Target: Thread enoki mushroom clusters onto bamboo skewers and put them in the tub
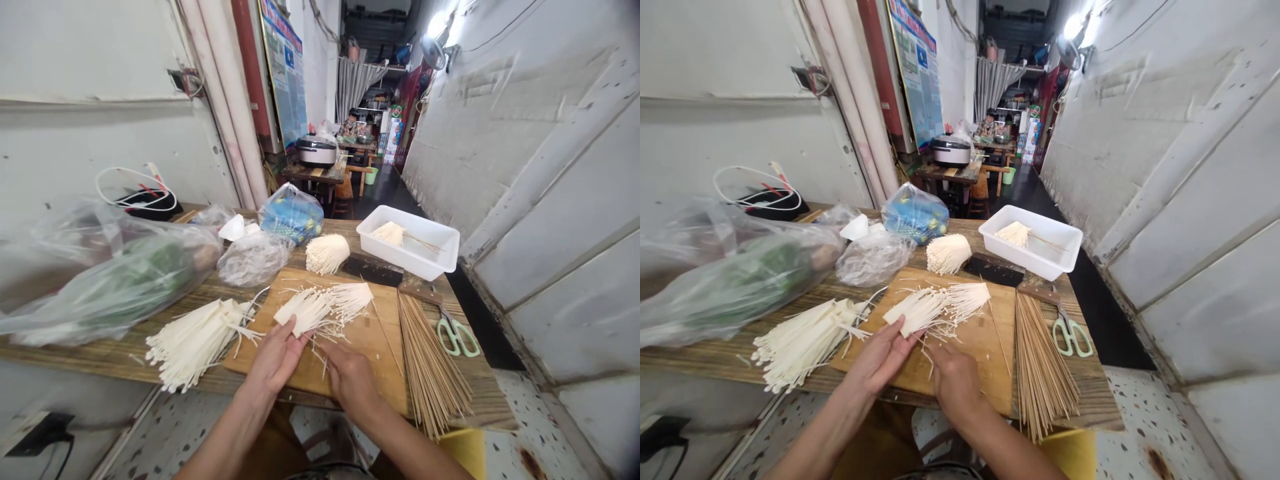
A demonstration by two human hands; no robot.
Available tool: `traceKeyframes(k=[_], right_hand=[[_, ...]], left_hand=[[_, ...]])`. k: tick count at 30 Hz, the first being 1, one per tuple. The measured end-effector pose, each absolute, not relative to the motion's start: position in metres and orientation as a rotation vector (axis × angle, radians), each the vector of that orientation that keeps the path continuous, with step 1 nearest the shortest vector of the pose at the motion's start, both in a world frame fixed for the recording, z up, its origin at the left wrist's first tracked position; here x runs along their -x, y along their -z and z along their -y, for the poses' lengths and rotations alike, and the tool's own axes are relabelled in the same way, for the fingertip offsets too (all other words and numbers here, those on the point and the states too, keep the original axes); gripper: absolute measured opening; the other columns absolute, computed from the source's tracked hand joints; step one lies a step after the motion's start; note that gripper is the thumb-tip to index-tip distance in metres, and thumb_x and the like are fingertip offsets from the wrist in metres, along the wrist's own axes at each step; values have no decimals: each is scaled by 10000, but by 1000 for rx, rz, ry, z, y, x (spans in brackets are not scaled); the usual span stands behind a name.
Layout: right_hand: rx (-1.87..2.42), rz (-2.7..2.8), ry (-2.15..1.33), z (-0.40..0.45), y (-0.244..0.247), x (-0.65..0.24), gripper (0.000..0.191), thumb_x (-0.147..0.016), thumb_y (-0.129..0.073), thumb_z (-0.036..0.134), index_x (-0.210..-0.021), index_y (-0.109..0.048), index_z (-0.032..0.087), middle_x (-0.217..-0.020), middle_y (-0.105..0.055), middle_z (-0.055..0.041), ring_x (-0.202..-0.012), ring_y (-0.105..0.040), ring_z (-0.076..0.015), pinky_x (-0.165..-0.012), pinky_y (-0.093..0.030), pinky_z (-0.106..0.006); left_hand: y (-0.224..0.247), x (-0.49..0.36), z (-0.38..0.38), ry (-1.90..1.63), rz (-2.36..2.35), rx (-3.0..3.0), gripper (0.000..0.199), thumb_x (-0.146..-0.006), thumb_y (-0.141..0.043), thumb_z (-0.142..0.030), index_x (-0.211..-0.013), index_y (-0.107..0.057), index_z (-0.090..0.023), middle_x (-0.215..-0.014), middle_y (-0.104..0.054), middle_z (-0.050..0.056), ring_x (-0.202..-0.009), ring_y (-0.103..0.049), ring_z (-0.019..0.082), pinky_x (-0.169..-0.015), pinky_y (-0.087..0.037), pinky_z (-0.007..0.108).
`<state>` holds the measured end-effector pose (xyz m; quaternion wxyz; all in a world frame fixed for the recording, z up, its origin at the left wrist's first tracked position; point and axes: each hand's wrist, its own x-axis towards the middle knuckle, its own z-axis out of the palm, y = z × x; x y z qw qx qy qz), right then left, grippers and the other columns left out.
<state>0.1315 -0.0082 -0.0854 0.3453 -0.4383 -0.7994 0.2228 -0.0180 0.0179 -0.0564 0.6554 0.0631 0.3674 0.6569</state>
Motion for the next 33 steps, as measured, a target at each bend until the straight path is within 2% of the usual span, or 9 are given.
traceKeyframes(k=[4,7,12,15,17,19,22,25,33], right_hand=[[1165,2001,-535,-2,69,-148,358,-891,-369,114,-1077,-672,154,-916,-707,-121,-822,-659,-221,-744,-519,-322],[1174,1957,-512,-12,50,-166,333,-900,-388,140,-1079,-669,151,-957,-710,-124,-870,-660,-223,-784,-515,-336],[1143,1965,-568,-19,26,-186,254,-891,-461,164,-978,-698,191,-897,-731,-59,-815,-674,-181,-744,-513,-276],[1102,1958,-748,-19,18,-191,215,-889,-493,194,-887,-707,181,-826,-726,-37,-758,-662,-156,-696,-494,-236],[1075,1925,-870,-18,15,-194,212,-885,-512,222,-825,-706,161,-780,-719,-38,-729,-653,-152,-672,-485,-225],[1059,1891,-939,-16,13,-198,224,-880,-523,246,-793,-702,145,-755,-714,-45,-708,-648,-153,-648,-480,-218],[1071,1871,-989,-14,11,-204,240,-881,-530,275,-796,-704,133,-760,-719,-56,-700,-649,-156,-637,-480,-217],[1094,1901,-987,-13,10,-210,234,-880,-539,281,-823,-716,138,-790,-732,-60,-717,-658,-160,-655,-483,-221],[1040,1882,-974,-12,4,-208,235,-874,-542,267,-844,-728,126,-807,-743,-72,-727,-673,-162,-665,-497,-220]], left_hand=[[44,26,-8,-1365,-912,-249,332,-888,-528,-348,-1100,-621,-111,-1130,-669,201,-1095,-620,266,-992,-463,417],[44,37,-6,-1468,-1237,-478,359,-801,-654,-344,-1113,-630,-168,-1235,-625,149,-1209,-535,255,-1078,-349,395],[37,58,-30,-1539,-1402,-1023,665,-593,-825,-272,-1214,-588,-287,-1407,-496,43,-1353,-354,243,-1136,-223,347],[19,61,-43,-1214,-1236,-1285,641,-589,-817,-326,-1193,-621,-232,-1349,-554,82,-1302,-425,293,-1114,-273,419],[8,57,-46,-957,-1139,-1350,539,-630,-776,-392,-1120,-674,-194,-1250,-629,108,-1199,-527,330,-1057,-349,482],[0,50,-46,-837,-1076,-1372,425,-678,-728,-430,-1023,-724,-181,-1164,-679,110,-1143,-569,332,-1019,-390,482],[-4,42,-44,-809,-1028,-1432,315,-719,-692,-429,-920,-760,-196,-1056,-727,85,-1169,-550,308,-1021,-388,435],[-7,39,-42,-751,-1028,-1457,301,-740,-674,-429,-934,-759,-215,-958,-750,66,-1136,-571,303,-967,-433,427],[-10,28,-35,-807,-1067,-1466,302,-721,-688,-423,-920,-761,-209,-969,-745,72,-1178,-534,299,-929,-451,388]])
